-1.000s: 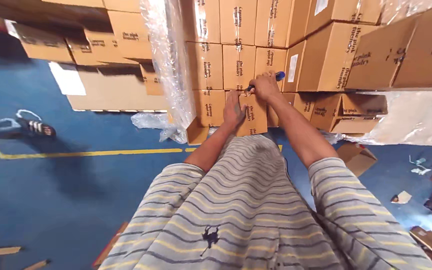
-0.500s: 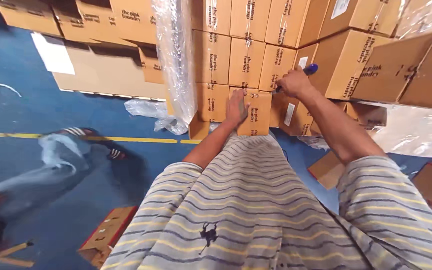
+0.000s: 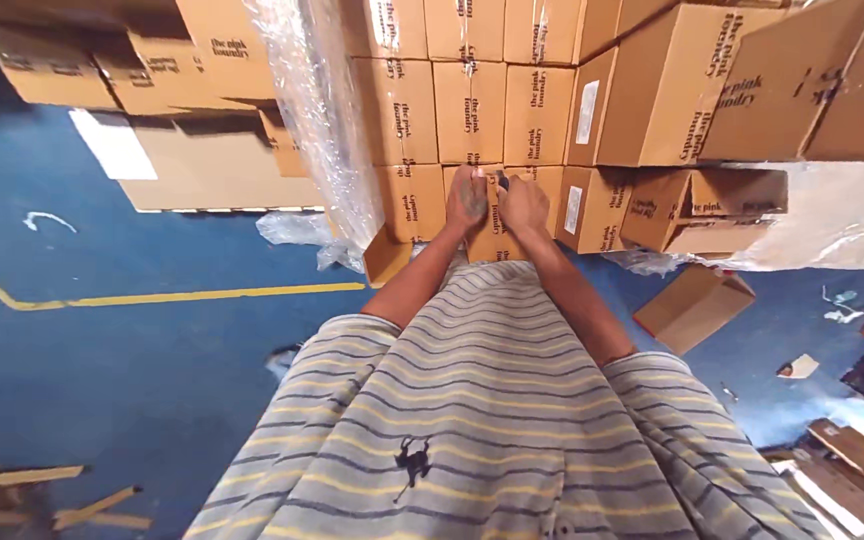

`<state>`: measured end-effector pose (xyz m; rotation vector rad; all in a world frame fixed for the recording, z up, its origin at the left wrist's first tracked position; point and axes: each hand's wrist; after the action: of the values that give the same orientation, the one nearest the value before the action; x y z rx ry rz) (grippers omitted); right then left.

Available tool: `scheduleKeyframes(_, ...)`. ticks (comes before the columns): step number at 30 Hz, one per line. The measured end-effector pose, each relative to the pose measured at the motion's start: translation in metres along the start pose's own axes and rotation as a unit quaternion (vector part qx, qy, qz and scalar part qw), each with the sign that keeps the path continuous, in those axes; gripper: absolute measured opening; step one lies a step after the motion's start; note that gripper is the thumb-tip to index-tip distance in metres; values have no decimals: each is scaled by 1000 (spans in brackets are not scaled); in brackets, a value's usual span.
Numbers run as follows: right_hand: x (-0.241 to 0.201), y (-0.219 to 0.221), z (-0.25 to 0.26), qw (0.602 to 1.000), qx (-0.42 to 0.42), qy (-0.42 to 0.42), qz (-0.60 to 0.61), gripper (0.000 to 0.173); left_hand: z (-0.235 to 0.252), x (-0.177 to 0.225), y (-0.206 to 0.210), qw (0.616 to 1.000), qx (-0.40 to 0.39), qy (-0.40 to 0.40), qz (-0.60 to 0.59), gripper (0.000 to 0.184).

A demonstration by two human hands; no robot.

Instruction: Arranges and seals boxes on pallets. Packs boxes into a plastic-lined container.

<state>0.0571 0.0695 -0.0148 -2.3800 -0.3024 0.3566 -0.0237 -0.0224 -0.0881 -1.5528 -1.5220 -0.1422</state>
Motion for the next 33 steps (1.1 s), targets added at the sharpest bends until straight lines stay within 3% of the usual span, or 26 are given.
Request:
scheduleKeyframes(7, 6, -2, -15, 995, -54, -56, -54, 32, -3, -4, -1, 1000, 0, -18, 5, 44)
scheduleKeyframes(11, 46, 2, -55, 981, -151, -85, -90, 27, -5, 5, -12, 997, -19, -47, 64, 54)
scheduleKeyframes(14, 84, 14, -53, 991, -115, -5, 68, 36, 7, 16, -18, 978, -35, -27, 206, 79)
scheduleKeyframes(16, 99, 33, -32, 973, -60, 51, 218, 41, 11, 17, -13, 968, -28, 11, 250, 73)
scheduleKeyframes(18, 98, 52, -15, 945, -28, 89, 313, 44, 9, 14, -4, 969, -2, 49, 241, 53)
scheduleKeyframes(21, 82, 51, -16, 942, -9, 124, 311, 47, 2, 14, 3, 983, 23, 43, 178, 40)
scheduleKeyframes(26, 80, 50, -20, 941, -12, 128, 314, 48, 12, 26, -4, 987, -35, -22, 155, 49)
scheduleKeyframes(33, 80, 50, -23, 942, -10, 120, 315, 51, 1, 7, 5, 980, 22, 94, 172, 40)
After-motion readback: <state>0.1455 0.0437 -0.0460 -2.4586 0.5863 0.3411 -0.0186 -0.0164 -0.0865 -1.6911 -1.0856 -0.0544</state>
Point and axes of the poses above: each hand's wrist, its own z-axis towards the middle knuckle, its own y-axis out of the palm, x = y × z, and after that the axes turned 8 degrees about z, right-handed
